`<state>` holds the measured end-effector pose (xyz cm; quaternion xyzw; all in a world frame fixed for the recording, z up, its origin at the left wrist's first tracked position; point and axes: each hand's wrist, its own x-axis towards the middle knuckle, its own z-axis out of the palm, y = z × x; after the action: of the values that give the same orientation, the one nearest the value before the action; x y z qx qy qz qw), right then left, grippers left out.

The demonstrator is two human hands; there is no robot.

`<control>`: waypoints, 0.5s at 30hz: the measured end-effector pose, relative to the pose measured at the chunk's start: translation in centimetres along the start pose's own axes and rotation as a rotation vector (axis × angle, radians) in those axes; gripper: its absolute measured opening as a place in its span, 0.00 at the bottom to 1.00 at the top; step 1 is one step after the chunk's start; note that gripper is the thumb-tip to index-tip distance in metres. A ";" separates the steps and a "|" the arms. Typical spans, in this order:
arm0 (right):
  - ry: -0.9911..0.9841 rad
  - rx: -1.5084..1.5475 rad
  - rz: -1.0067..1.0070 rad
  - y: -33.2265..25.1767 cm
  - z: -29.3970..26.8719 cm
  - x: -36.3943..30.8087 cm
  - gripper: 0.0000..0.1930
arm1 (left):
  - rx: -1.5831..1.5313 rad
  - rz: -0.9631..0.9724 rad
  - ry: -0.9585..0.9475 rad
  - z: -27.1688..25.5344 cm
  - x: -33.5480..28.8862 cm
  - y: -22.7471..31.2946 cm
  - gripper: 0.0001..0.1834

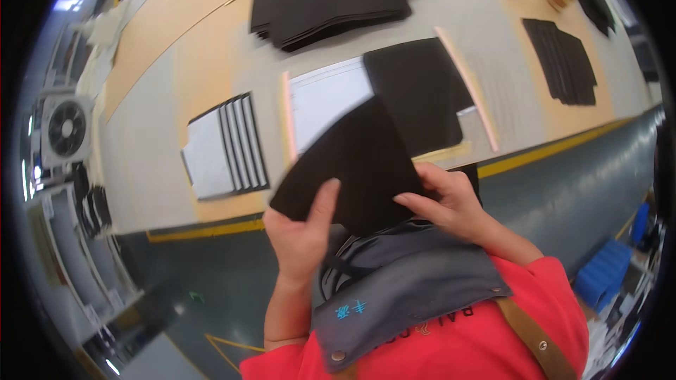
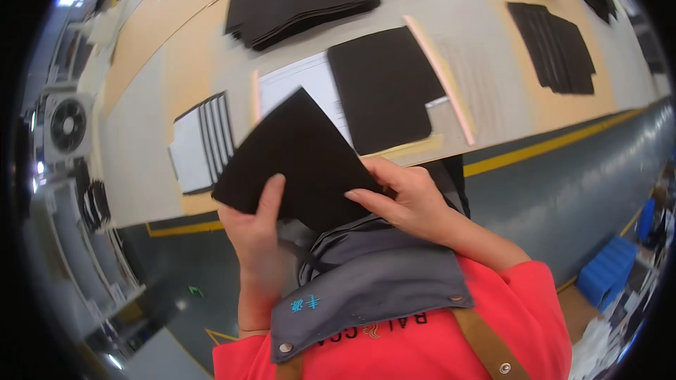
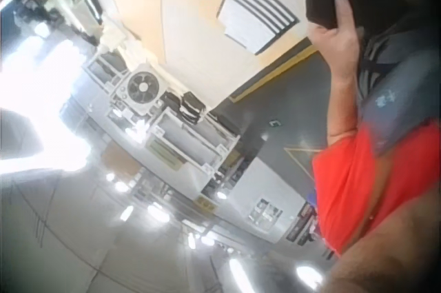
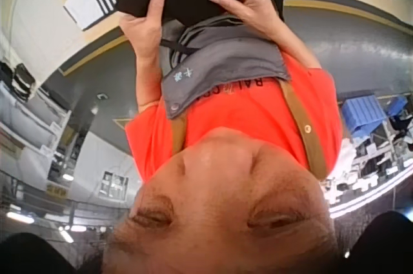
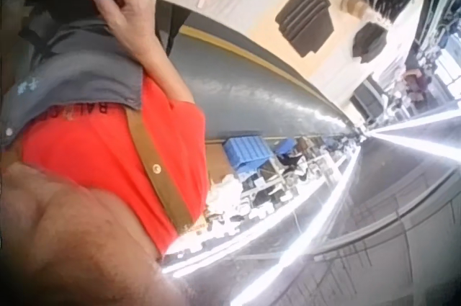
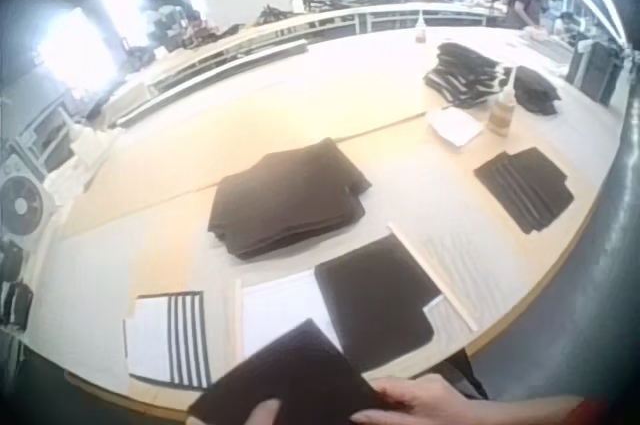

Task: The person repeatedly picks up a black rectangular sheet and a white rectangular sheet from a table. They align the white sheet onto the black sheet and press down firmly with both hands to adhere them together. The person then places the combined unit onto a growing stack of finished parts and repeats the process with new sheets.

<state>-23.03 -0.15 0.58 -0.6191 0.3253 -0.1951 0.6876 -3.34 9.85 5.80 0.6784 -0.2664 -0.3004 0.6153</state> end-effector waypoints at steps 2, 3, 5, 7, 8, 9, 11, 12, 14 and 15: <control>0.023 -0.049 0.079 -0.4 -0.7 0.5 0.29 | 0.006 -0.056 -0.080 0.3 2.1 -1.2 0.15; 0.022 -0.070 0.116 -0.6 -0.9 0.9 0.31 | 0.015 -0.067 -0.113 0.5 3.1 -1.5 0.15; 0.056 -0.152 0.028 -0.7 -1.1 1.4 0.34 | -0.033 -0.132 -0.170 1.0 4.4 -2.0 0.15; 0.082 -0.172 -0.008 -0.5 -1.1 2.1 0.35 | -0.025 -0.162 -0.234 1.1 5.5 -2.4 0.15; 0.087 -0.161 -0.001 -0.6 -1.0 2.3 0.34 | -0.031 -0.180 -0.231 1.1 5.8 -2.4 0.15; 0.080 -0.164 0.006 -0.7 -1.0 2.5 0.34 | -0.038 -0.202 -0.227 1.1 6.0 -2.5 0.16; 0.051 -0.187 0.009 -0.8 -1.2 2.9 0.35 | -0.037 -0.249 -0.190 0.7 6.3 -2.4 0.17; 0.030 -0.206 0.010 -1.1 -1.3 3.0 0.35 | -0.051 -0.260 -0.191 0.3 6.5 -2.2 0.18; 0.034 -0.267 0.012 -1.7 -2.1 3.4 0.32 | -0.080 -0.283 -0.193 -0.6 7.1 -2.0 0.19; 0.064 -0.327 -0.066 -1.4 -2.6 3.5 0.32 | -0.062 -0.249 -0.174 -1.3 7.3 -2.3 0.21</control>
<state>-22.12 -4.56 1.13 -0.7266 0.3540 -0.1816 0.5602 2.51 5.60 3.00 0.6581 -0.2232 -0.4404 0.5685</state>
